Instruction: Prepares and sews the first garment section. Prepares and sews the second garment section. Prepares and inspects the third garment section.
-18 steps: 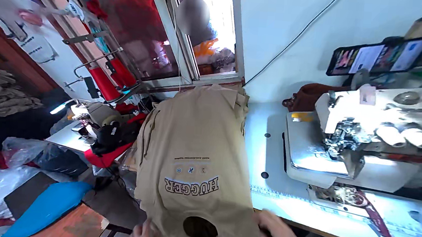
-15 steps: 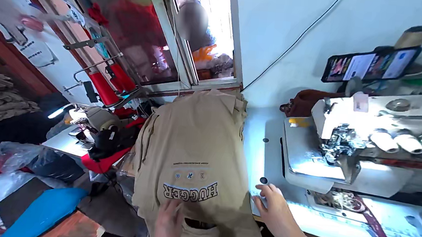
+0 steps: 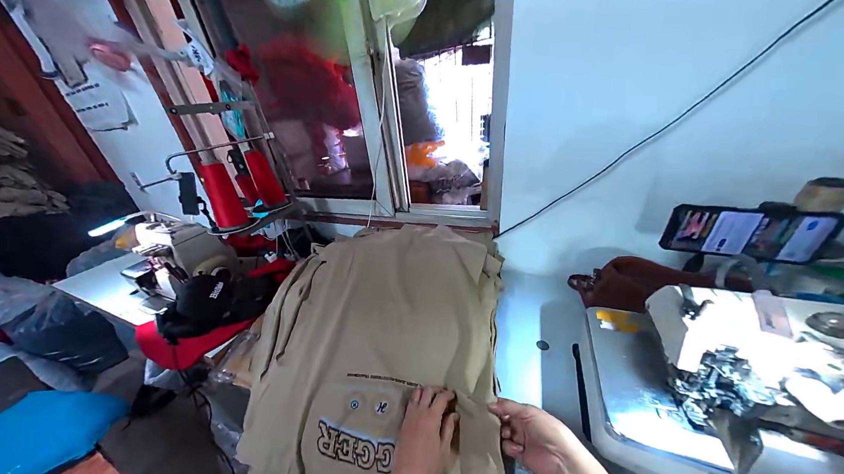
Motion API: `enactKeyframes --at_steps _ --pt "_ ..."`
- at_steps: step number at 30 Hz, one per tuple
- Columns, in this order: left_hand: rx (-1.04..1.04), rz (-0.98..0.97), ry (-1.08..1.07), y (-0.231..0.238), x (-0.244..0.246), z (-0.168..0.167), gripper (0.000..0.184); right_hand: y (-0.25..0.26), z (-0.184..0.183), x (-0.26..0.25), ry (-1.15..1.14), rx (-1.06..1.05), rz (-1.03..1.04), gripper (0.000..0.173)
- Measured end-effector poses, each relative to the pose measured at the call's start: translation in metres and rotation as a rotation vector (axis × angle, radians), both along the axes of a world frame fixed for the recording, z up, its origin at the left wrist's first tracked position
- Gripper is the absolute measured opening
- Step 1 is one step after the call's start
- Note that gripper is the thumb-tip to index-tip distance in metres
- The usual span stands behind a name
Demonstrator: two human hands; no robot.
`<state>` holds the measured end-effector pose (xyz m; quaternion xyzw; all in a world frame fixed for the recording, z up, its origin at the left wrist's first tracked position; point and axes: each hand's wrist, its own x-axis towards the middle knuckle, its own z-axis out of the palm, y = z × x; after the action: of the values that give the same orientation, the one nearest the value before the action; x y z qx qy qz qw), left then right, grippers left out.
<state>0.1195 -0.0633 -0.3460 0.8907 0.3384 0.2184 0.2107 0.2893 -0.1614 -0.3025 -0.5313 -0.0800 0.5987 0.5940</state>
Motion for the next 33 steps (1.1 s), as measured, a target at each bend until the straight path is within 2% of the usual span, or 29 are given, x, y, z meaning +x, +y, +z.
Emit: enactKeyframes --at_steps 6,11,12,14,17,20,22,25,28,29,31,32,33 --pt "0.007 0.003 0.035 0.001 0.000 -0.005 0.041 0.013 0.006 -0.003 0.047 0.096 -0.049 0.019" --pt "0.028 0.007 0.023 0.000 0.001 -0.007 0.040 0.024 0.011 0.004 0.002 0.091 -0.126 0.017" --pt "0.034 0.005 0.017 0.001 0.001 -0.008 0.039 0.023 0.012 0.008 -0.091 0.087 -0.143 0.012" --pt "0.034 0.002 0.038 0.001 0.001 -0.006 0.038 0.023 0.010 0.016 -0.457 0.023 -0.148 0.002" --pt "0.037 -0.002 0.071 0.001 0.002 -0.004 0.039 0.017 0.001 0.034 -1.015 -0.132 -0.006 0.013" --pt "0.075 -0.028 0.048 0.001 0.002 -0.006 0.038 0.014 -0.009 0.034 -1.306 -0.199 0.043 0.014" --pt "0.107 -0.108 0.067 0.001 0.000 -0.006 0.041 0.016 -0.022 0.036 -1.435 -0.193 0.025 0.009" --pt "0.083 -0.241 0.243 0.001 -0.001 0.003 0.050 0.017 -0.036 0.041 -1.469 -0.133 -0.066 0.010" --pt "0.047 -0.256 0.314 0.002 0.001 0.004 0.049 -0.002 -0.044 0.034 -1.586 0.131 -0.088 0.019" --pt "0.041 -0.253 0.306 0.002 0.001 0.004 0.049 -0.011 -0.043 0.029 -1.651 0.200 0.012 0.023" --pt "0.038 -0.247 0.299 0.003 0.002 0.003 0.048 -0.031 -0.034 0.017 -1.715 0.108 0.336 0.034" --pt "0.038 -0.245 0.302 0.003 0.003 0.001 0.048 -0.042 -0.032 0.012 -1.728 0.036 0.430 0.037" --pt "0.034 -0.242 0.304 0.004 0.003 0.000 0.048 -0.054 -0.033 0.008 -1.739 0.008 0.430 0.037"
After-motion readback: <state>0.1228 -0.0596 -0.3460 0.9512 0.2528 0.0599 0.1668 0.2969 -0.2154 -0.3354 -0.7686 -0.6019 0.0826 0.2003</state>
